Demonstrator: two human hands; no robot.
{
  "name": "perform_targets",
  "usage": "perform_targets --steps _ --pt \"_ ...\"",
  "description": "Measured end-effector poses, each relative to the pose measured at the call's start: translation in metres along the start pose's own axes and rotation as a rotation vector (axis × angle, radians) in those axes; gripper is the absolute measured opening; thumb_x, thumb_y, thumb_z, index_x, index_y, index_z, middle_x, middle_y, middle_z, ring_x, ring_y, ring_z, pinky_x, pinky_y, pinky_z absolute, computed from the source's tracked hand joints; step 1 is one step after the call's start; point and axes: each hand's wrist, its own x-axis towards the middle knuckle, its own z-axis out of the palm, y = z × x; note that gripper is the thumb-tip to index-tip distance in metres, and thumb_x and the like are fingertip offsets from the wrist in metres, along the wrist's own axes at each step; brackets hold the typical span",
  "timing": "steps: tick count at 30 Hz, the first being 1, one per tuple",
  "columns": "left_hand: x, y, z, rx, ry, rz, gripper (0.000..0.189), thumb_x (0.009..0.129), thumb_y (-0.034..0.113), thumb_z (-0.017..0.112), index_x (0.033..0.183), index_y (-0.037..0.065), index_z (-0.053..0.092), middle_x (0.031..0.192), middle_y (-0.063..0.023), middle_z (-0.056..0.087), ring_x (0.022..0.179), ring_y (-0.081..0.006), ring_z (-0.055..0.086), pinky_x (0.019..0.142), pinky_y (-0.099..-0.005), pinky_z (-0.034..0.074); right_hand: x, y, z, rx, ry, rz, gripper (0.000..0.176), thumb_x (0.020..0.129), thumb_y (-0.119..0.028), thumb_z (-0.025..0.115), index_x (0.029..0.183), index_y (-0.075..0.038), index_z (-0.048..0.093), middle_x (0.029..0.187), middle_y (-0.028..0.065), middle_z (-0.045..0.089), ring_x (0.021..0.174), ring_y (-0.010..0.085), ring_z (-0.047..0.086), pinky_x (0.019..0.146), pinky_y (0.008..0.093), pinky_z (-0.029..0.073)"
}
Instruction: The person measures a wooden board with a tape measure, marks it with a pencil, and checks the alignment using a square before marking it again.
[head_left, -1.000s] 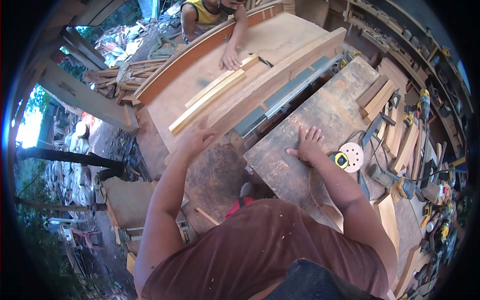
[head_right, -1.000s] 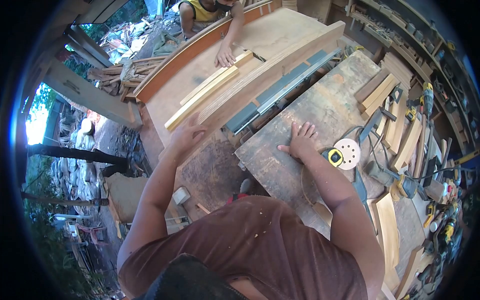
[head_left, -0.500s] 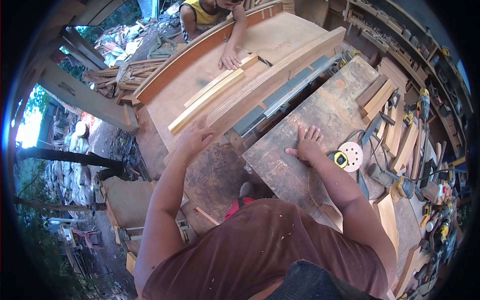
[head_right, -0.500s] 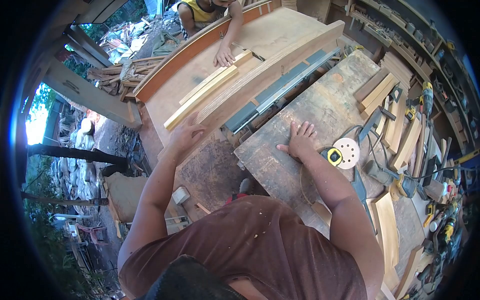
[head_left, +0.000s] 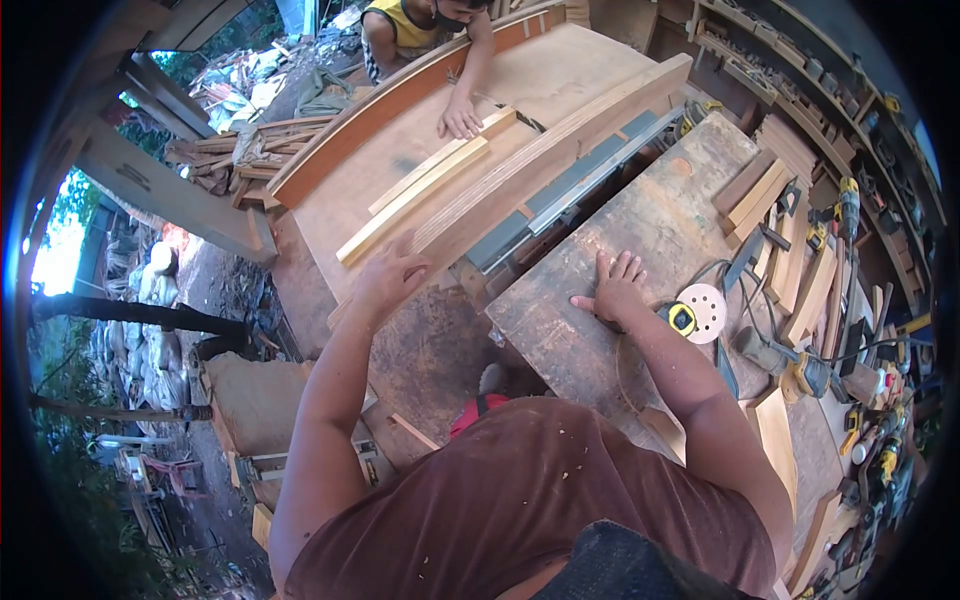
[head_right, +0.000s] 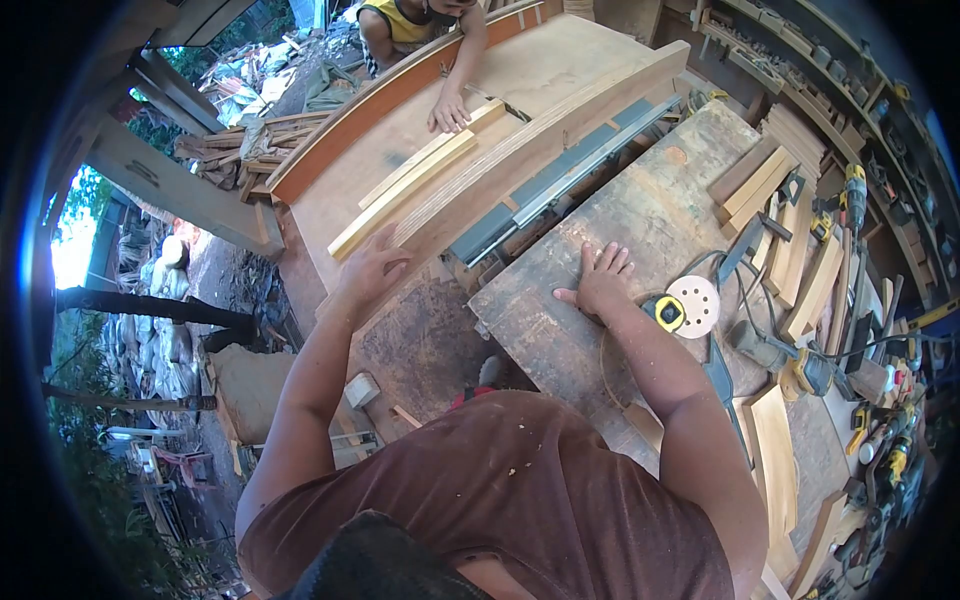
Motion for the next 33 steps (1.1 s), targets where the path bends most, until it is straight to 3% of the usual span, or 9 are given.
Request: perform_targets --steps 33 --pt "-0.0008 -0.0012 0.0023 -0.025 0.028 0.0 0.021 0.083 0.021 0.07 0.104 0.024 0.074 0.148 -0.0097 0.046 0.131 -0.0318 0.05 0.106 -0.0417 0.044 0.0024 0.0006 0.0024 -0.024 -0.001 0.006 0.115 0.081 -0.076 0.057 0.16 -0.013 0.001 0.161 0.0328 -0.002 0.149 0.0515 -0.002 0.118 0.0619 0.007"
